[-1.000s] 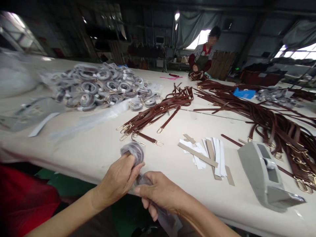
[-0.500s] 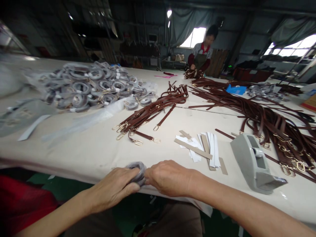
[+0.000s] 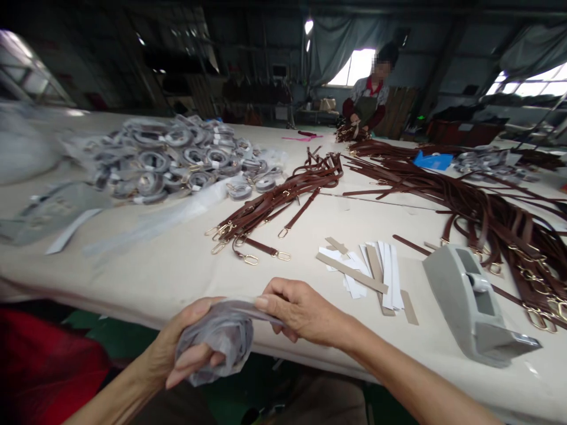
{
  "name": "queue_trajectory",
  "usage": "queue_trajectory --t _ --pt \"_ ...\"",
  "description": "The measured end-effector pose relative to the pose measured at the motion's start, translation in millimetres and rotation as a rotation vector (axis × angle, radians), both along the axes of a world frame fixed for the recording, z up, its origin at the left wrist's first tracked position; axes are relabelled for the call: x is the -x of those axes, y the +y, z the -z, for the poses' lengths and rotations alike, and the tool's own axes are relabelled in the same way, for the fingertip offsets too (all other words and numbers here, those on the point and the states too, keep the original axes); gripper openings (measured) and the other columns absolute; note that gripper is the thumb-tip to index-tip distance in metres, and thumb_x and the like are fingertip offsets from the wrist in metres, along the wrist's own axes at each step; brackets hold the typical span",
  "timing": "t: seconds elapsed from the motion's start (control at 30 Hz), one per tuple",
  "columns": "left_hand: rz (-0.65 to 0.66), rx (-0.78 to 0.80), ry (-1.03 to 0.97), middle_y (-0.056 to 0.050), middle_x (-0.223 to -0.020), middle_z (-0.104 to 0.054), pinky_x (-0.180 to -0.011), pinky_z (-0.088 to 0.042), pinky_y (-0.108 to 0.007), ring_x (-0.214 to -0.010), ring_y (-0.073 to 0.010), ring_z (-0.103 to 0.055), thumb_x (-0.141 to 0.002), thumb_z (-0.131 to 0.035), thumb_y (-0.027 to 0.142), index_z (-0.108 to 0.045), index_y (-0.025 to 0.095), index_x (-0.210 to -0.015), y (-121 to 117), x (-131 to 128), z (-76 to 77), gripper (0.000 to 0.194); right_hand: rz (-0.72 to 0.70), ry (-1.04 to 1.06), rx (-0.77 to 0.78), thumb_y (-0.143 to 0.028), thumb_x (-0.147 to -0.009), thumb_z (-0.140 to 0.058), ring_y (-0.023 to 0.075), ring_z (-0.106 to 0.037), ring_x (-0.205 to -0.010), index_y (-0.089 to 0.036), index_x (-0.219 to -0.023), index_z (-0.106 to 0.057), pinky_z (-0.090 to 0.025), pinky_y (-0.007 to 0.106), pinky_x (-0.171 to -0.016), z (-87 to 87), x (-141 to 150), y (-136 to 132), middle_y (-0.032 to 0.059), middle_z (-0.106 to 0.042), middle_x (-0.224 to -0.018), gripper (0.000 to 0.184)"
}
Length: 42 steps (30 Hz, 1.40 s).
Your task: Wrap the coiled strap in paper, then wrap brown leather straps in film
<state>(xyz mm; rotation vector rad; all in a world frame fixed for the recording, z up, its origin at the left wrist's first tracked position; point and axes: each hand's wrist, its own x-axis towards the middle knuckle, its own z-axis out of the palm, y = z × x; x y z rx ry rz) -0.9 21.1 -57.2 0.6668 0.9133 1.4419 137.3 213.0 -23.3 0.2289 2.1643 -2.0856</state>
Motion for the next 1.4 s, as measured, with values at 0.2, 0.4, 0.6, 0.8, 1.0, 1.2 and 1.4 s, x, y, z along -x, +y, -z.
queue_trajectory --t 0.2,0.4,0.6,0.8,1.0,1.2,1.4 --pt "-0.123 -0.204 -0.569 0.008 -0.026 -0.009 -0.065 -0.049 -0.008 -0.029 -0.0019 -0.031 -0.087 -0.065 0.05 -0.01 0.025 -0.034 16.8 -13.2 6.7 0.08 0.351 0.197 0.074 -0.067 -0.099 -0.035 0.0083 -0.035 -0.045 -0.021 -0.076 -0.044 -0.027 0.02 -0.041 33.6 8.9 -46.6 -0.0065 -0.04 -0.055 0.052" --pt "-0.294 -0.284 -0.767 0.009 -0.027 -0.011 -0.059 -0.05 -0.011 -0.03 -0.0026 -0.03 -0.085 -0.068 0.042 -0.007 0.025 -0.04 30.0 -21.6 15.3 0.077 0.399 0.32 -0.088 -0.07 -0.097 -0.035 0.0165 -0.057 -0.075 -0.02 -0.088 -0.051 -0.044 0.026 -0.067 46.1 9.8 -65.1 0.0017 -0.06 -0.08 0.054" --pt "-0.478 -0.147 -0.63 0.008 -0.027 -0.014 -0.051 -0.046 -0.012 -0.029 -0.0027 -0.029 -0.078 -0.067 0.052 -0.014 0.024 -0.039 44.2 -27.3 22.0 0.072 0.488 0.204 -0.409 -0.06 -0.099 -0.037 0.0217 -0.065 -0.073 -0.021 -0.09 -0.047 -0.044 0.03 -0.065 56.9 17.7 -59.7 0.0048 -0.067 -0.08 0.041" --pt "-0.662 0.008 -0.047 0.0 -0.053 -0.06 -0.065 -0.054 -0.025 -0.053 -0.0148 -0.055 -0.078 -0.064 0.05 -0.063 0.016 -0.06 47.1 -5.4 17.5 0.038 0.46 0.375 -1.078 -0.037 -0.103 -0.03 0.0189 -0.062 -0.054 -0.021 -0.09 -0.047 -0.036 0.029 -0.049 66.5 24.4 -31.0 0.0015 -0.066 -0.07 0.027" --pt "-0.249 0.074 0.977 -0.003 -0.117 -0.069 -0.097 -0.044 -0.028 -0.109 -0.0224 -0.061 -0.098 -0.051 0.047 -0.067 0.021 -0.118 47.3 44.5 -23.9 0.037 0.368 0.702 -1.59 -0.029 -0.098 -0.042 0.0204 -0.055 -0.057 -0.02 -0.082 -0.048 -0.03 0.032 -0.048 67.4 50.6 2.1 0.0048 -0.057 -0.072 0.018" --pt "-0.095 0.053 1.734 -0.01 -0.095 -0.064 -0.083 -0.046 -0.039 -0.087 -0.0257 -0.057 -0.103 -0.038 0.037 -0.062 0.015 -0.101 48.9 32.6 6.1 0.032 0.17 0.829 -1.656 -0.026 -0.1 -0.043 0.0232 -0.05 -0.069 -0.018 -0.085 -0.052 -0.03 0.035 -0.054 91.2 59.2 16.4 0.0075 -0.056 -0.077 0.02" --pt "-0.333 -0.227 1.901 -0.011 -0.101 -0.058 -0.093 -0.045 -0.045 -0.095 -0.0258 -0.051 -0.1 -0.041 0.017 -0.052 0.012 -0.122 14.0 5.2 77.2 0.024 -0.091 0.878 -1.49 -0.04 -0.105 -0.04 0.0213 -0.053 -0.083 -0.013 -0.115 -0.055 -0.039 0.035 -0.067 101.6 24.9 18.8 0.0117 -0.065 -0.11 0.033"
